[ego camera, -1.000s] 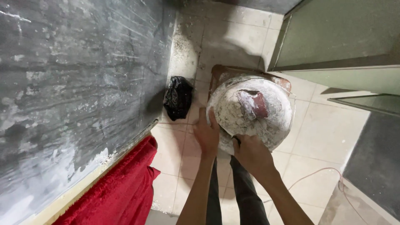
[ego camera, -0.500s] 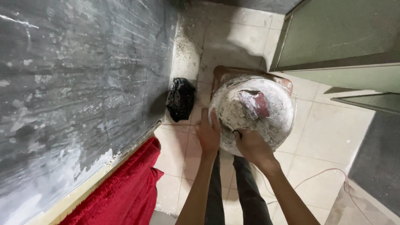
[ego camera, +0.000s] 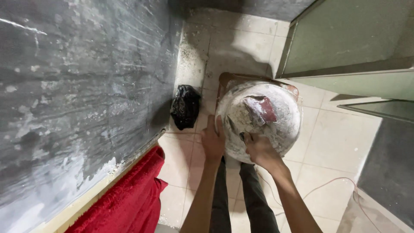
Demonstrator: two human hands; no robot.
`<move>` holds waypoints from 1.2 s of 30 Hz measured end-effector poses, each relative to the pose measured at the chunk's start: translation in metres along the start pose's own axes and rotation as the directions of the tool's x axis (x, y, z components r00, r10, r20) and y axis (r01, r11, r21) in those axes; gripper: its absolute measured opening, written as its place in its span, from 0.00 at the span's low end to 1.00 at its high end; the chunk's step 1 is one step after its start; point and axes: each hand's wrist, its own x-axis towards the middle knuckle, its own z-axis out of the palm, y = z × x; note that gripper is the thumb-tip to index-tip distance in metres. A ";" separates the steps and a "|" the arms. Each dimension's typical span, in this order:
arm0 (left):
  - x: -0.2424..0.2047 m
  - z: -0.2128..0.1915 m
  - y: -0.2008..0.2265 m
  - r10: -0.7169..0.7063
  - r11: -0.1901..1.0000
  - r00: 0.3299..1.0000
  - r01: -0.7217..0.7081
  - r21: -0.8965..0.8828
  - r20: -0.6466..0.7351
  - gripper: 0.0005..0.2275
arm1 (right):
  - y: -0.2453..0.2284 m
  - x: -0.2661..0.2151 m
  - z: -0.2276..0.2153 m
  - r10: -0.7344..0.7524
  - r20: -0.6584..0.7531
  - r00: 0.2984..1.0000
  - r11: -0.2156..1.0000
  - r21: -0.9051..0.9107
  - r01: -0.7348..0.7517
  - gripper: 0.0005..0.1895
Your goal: The person places a stool on the floor, sets a bucket onto the stool, and scrapes the compound inside the bucket using a scraper.
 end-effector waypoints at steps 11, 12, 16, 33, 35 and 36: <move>-0.003 0.003 0.004 -0.033 0.994 0.999 0.036 0.104 -0.027 0.13 | 0.009 0.039 -0.002 -0.013 0.052 0.999 0.976 0.216 0.001 0.22; -0.001 0.001 0.002 -0.097 0.993 0.995 0.096 0.068 0.016 0.13 | 0.010 0.038 0.004 -0.016 0.047 0.999 0.968 0.250 0.004 0.22; 0.001 -0.003 0.004 -0.106 0.989 0.990 0.095 0.111 0.090 0.13 | 0.006 0.026 0.007 0.041 0.103 0.994 0.966 0.249 -0.065 0.25; 0.017 -0.004 -0.003 -0.014 0.999 0.989 0.019 -0.040 0.144 0.10 | -0.009 0.025 -0.001 0.042 0.063 0.997 0.916 0.396 -0.063 0.26; 0.019 -0.009 -0.005 0.007 1.000 0.984 -0.004 -0.015 0.180 0.10 | -0.004 0.004 0.000 0.102 0.072 0.992 0.913 0.390 -0.122 0.25; 0.026 -0.014 -0.004 0.003 1.000 0.980 -0.002 -0.006 0.200 0.10 | -0.004 -0.003 -0.003 0.102 0.067 0.993 0.921 0.370 -0.120 0.24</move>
